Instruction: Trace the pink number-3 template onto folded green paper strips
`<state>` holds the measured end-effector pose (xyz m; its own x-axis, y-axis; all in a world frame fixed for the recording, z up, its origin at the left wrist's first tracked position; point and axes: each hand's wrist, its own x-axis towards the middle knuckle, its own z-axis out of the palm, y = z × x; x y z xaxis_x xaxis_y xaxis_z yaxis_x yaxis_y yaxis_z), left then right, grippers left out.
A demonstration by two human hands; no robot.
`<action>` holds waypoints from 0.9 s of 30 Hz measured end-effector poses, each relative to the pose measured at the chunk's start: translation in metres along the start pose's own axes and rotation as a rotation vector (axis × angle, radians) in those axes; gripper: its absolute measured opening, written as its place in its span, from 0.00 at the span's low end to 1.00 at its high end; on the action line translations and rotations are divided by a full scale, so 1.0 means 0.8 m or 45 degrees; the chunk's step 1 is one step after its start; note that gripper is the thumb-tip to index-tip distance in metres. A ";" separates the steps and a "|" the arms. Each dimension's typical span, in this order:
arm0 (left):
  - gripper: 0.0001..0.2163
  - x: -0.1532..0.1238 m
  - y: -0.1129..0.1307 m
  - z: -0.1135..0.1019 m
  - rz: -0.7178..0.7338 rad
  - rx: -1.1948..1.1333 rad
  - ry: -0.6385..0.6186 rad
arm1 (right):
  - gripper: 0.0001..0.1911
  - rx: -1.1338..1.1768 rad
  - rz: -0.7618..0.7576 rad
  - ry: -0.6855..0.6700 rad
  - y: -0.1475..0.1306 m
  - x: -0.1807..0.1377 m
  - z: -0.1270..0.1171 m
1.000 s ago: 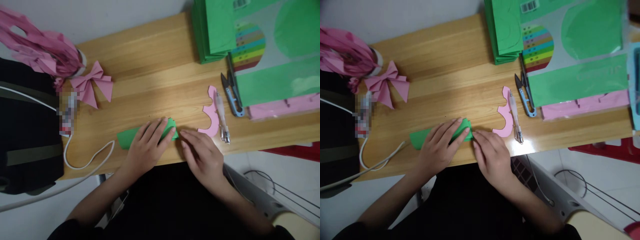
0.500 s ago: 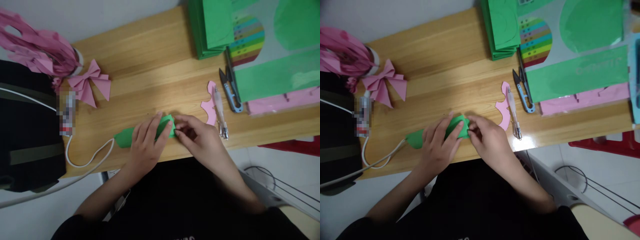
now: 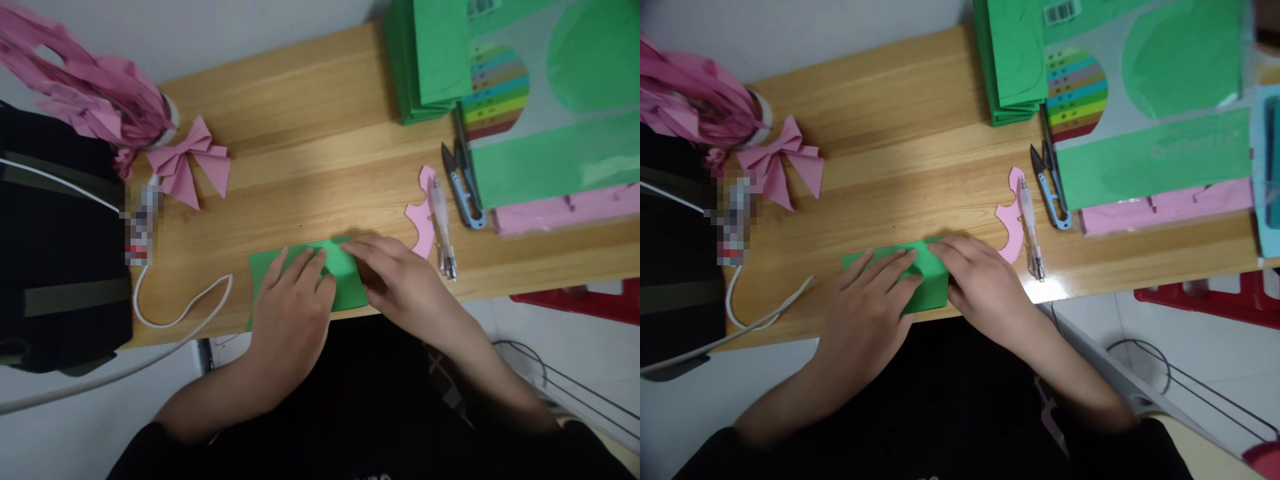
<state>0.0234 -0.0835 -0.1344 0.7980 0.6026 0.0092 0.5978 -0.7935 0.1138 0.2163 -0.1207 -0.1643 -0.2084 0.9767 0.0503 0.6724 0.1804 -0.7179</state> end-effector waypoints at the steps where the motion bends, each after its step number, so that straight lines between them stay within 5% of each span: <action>1: 0.10 0.001 0.000 0.000 0.000 -0.005 -0.022 | 0.29 -0.030 -0.016 -0.014 0.000 0.000 0.000; 8: 0.15 0.008 0.007 0.002 -0.040 -0.043 -0.149 | 0.40 -0.235 -0.001 -0.095 0.004 -0.006 -0.002; 15: 0.19 0.009 0.010 0.010 -0.055 -0.113 -0.199 | 0.39 -0.310 -0.105 -0.133 0.008 -0.010 -0.002; 27: 0.12 0.010 0.018 0.015 -0.126 -0.256 -0.152 | 0.40 -0.212 -0.048 -0.122 0.013 -0.011 0.002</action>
<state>0.0392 -0.0912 -0.1447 0.7466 0.6528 -0.1280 0.6561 -0.6909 0.3037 0.2240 -0.1276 -0.1736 -0.2969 0.9549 0.0031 0.7693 0.2411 -0.5917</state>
